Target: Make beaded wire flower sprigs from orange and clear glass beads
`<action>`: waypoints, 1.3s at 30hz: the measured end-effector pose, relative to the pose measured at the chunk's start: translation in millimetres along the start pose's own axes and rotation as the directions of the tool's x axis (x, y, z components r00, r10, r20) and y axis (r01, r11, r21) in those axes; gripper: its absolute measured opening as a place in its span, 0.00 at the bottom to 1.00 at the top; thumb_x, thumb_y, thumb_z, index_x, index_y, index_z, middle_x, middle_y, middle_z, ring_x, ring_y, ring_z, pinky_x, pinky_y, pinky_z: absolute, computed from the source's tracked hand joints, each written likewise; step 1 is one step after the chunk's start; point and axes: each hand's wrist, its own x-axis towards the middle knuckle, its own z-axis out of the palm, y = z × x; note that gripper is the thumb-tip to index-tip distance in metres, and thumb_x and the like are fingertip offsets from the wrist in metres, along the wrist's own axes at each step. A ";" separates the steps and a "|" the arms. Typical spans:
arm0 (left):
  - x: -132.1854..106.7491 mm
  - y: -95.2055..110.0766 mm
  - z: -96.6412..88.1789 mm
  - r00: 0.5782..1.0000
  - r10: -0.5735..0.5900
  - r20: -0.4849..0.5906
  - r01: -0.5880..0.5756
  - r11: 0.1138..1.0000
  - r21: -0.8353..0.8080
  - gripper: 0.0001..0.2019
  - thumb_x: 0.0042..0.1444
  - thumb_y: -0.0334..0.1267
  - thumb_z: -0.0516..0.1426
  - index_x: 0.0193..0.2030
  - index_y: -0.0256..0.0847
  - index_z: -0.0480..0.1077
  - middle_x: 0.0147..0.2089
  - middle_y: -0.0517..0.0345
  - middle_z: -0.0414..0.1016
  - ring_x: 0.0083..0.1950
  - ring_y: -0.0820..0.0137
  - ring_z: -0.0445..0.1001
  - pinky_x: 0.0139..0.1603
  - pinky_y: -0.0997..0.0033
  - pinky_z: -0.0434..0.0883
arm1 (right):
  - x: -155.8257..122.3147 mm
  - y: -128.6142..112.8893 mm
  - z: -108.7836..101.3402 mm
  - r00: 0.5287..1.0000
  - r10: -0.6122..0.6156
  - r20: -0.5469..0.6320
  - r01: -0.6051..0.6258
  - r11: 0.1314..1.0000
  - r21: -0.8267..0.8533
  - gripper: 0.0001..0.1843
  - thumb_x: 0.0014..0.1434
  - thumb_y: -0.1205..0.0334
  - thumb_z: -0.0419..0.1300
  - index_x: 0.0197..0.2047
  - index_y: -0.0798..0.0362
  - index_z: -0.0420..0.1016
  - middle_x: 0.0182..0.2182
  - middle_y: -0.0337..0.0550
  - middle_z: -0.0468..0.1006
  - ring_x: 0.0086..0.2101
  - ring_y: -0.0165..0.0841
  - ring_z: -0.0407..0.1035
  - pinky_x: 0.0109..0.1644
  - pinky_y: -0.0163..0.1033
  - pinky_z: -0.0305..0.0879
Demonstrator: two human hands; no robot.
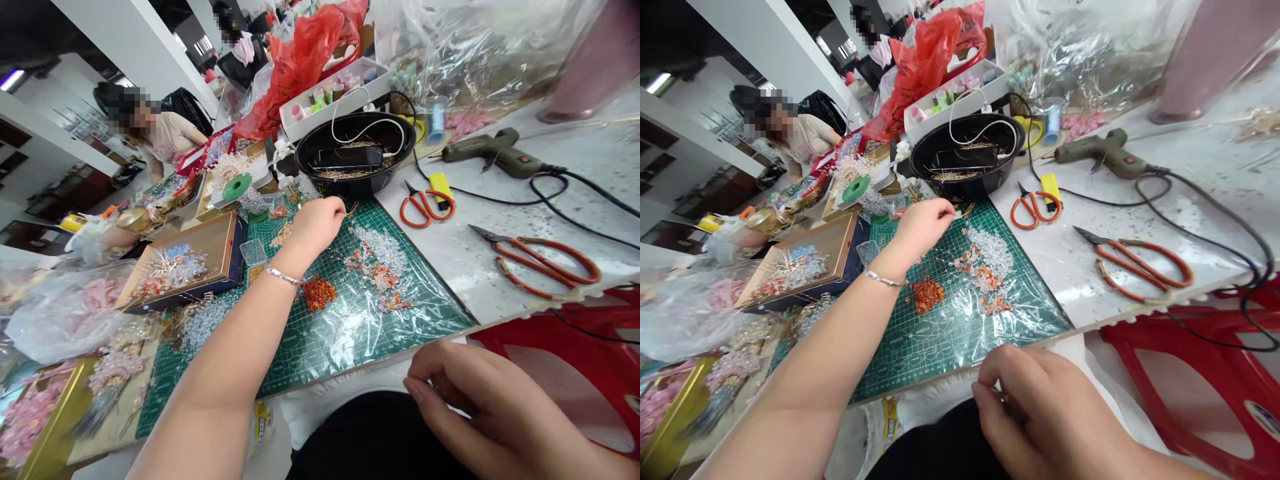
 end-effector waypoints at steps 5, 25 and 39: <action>-86.5 29.2 -19.8 0.998 -0.036 0.057 0.067 0.552 -0.831 0.02 0.61 0.35 0.61 0.39 0.39 0.75 0.35 0.57 0.80 0.36 0.72 0.79 0.35 0.75 0.75 | -6.8 -2.2 -3.5 0.991 -0.011 -0.134 0.011 1.000 -0.001 0.08 0.64 0.68 0.54 0.32 0.47 0.66 0.16 0.30 0.66 0.15 0.26 0.61 0.17 0.29 0.59; -231.5 57.6 -5.9 0.943 -0.101 0.317 0.293 -0.198 -0.935 0.13 0.55 0.29 0.68 0.44 0.39 0.72 0.37 0.60 0.81 0.35 0.78 0.81 0.37 0.80 0.77 | -18.5 -38.5 22.1 0.994 -0.064 -0.087 0.063 0.998 -0.021 0.05 0.65 0.65 0.56 0.37 0.45 0.66 0.20 0.30 0.70 0.15 0.25 0.61 0.16 0.32 0.55; -236.7 57.9 -11.1 0.947 -0.100 0.304 0.289 -0.135 -0.948 0.12 0.56 0.31 0.68 0.44 0.39 0.71 0.37 0.61 0.80 0.36 0.79 0.79 0.39 0.81 0.76 | -17.9 -45.9 20.2 0.993 -0.088 -0.079 0.082 0.994 -0.078 0.07 0.64 0.66 0.55 0.34 0.47 0.65 0.18 0.29 0.69 0.16 0.25 0.65 0.21 0.31 0.63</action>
